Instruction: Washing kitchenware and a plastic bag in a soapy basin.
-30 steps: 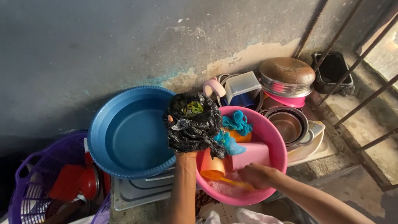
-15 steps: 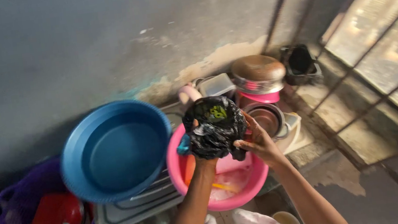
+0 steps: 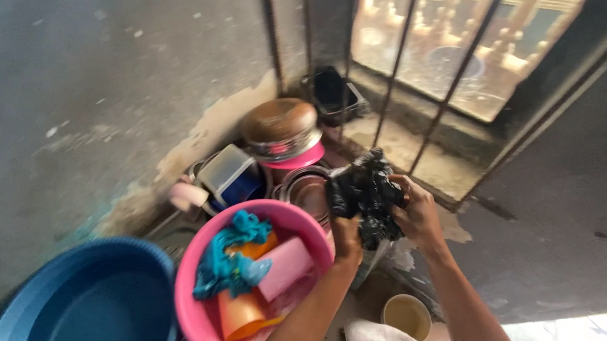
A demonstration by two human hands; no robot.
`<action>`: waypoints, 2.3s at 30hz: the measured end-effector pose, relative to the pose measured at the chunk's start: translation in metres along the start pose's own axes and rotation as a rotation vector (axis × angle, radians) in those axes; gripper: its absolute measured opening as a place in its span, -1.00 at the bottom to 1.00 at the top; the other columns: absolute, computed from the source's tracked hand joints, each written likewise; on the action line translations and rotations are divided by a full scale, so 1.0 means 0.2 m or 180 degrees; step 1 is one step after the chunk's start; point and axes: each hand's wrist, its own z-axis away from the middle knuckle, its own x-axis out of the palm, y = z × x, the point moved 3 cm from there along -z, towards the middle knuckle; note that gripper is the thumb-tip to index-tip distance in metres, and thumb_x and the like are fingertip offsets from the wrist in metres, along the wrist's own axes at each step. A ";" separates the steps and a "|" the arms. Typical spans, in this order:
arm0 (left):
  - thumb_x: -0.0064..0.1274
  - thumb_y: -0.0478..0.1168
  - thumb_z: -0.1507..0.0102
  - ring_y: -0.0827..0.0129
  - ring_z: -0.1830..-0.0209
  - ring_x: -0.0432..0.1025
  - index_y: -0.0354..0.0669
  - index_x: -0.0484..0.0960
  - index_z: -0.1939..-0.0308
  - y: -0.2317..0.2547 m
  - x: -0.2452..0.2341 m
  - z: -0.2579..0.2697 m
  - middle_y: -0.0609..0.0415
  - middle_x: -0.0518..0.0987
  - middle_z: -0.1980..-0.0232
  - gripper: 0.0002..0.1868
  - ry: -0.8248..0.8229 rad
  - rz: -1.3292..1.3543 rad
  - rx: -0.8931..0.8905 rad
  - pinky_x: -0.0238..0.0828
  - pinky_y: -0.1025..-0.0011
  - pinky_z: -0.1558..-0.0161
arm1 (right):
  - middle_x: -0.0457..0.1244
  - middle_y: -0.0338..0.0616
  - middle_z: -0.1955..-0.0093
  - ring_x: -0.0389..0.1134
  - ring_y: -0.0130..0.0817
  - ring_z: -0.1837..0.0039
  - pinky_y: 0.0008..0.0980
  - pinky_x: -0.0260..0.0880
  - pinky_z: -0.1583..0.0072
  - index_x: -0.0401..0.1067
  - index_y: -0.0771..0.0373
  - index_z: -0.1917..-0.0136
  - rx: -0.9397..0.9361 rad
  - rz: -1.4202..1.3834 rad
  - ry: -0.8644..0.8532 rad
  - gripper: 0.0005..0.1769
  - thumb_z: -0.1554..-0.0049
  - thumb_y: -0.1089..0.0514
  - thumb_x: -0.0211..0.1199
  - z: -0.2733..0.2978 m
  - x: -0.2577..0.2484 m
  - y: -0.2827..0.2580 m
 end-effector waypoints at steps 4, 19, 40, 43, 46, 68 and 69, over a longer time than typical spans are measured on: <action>0.13 -0.39 -0.12 0.08 -0.08 0.48 -0.32 0.47 -0.21 0.00 0.22 0.03 -0.10 0.54 -0.08 -0.45 -0.0780 -0.2056 0.1143 0.42 0.14 -0.21 | 0.40 -0.08 0.17 0.39 -0.44 0.16 -0.38 0.41 0.10 0.40 0.25 -0.34 0.0061 0.0517 0.0595 -0.39 0.00 0.43 0.24 0.06 -0.17 0.05; 0.04 0.18 -0.30 -0.02 -0.30 0.47 -0.26 0.48 -0.28 -0.46 0.76 -0.16 -0.26 0.55 -0.31 -0.34 -0.1709 -0.2229 -0.0652 0.37 0.12 -0.26 | 0.20 0.37 -0.33 0.33 0.22 -0.25 -0.04 0.39 -0.22 0.31 0.48 -0.47 -0.0600 0.1620 0.1687 -0.42 -0.18 0.36 0.13 -0.31 -0.44 0.60; 0.10 -0.12 -0.33 0.14 0.03 0.64 -0.21 0.64 -0.11 0.36 0.26 -0.32 -0.07 0.72 0.00 -0.66 -0.1341 -0.2643 0.0586 0.55 0.24 0.02 | 0.24 0.14 -0.13 0.28 0.08 -0.24 0.01 0.28 -0.25 0.45 0.34 -0.11 -0.1124 0.1443 0.1637 -0.74 -0.13 0.26 0.22 -0.20 -0.09 0.10; 0.13 -0.17 -0.30 0.04 0.06 0.60 -0.17 0.70 0.00 0.80 0.03 -0.27 -0.11 0.69 0.10 -0.75 -0.0725 -0.3493 0.1755 0.50 0.18 0.03 | 0.35 -0.02 0.08 0.35 -0.01 -0.08 -0.06 0.32 -0.14 0.51 0.20 0.10 -0.1951 0.1440 0.0170 -0.83 0.02 0.19 0.33 -0.16 0.19 -0.20; 0.17 -0.13 -0.28 -0.01 0.03 0.57 -0.21 0.66 -0.04 0.92 -0.32 -0.28 -0.12 0.68 0.04 -0.69 -0.0406 -0.3867 0.1875 0.49 0.16 -0.01 | 0.33 0.17 0.06 0.32 0.19 -0.07 0.04 0.31 -0.11 0.47 0.29 0.11 -0.3143 0.0977 -0.1315 -0.71 0.16 0.20 0.31 -0.04 0.43 -0.57; 0.16 -0.07 -0.27 0.04 -0.10 0.53 -0.19 0.64 -0.10 1.16 -1.07 0.12 -0.08 0.65 -0.10 -0.62 0.0349 -0.4342 0.1418 0.45 0.18 -0.13 | 0.32 0.14 -0.01 0.37 0.05 -0.11 -0.13 0.42 -0.05 0.43 0.43 -0.08 -0.4544 0.2779 -0.2735 -0.65 -0.03 0.23 0.22 0.34 0.78 -1.20; 0.17 -0.08 -0.26 0.04 -0.10 0.53 -0.18 0.64 -0.09 1.17 -1.07 0.12 -0.08 0.65 -0.09 -0.62 0.0346 -0.4343 0.1446 0.45 0.18 -0.13 | 0.32 0.13 -0.01 0.37 0.04 -0.11 -0.14 0.43 -0.05 0.43 0.43 -0.09 -0.4573 0.2857 -0.2739 -0.65 -0.04 0.23 0.22 0.34 0.78 -1.21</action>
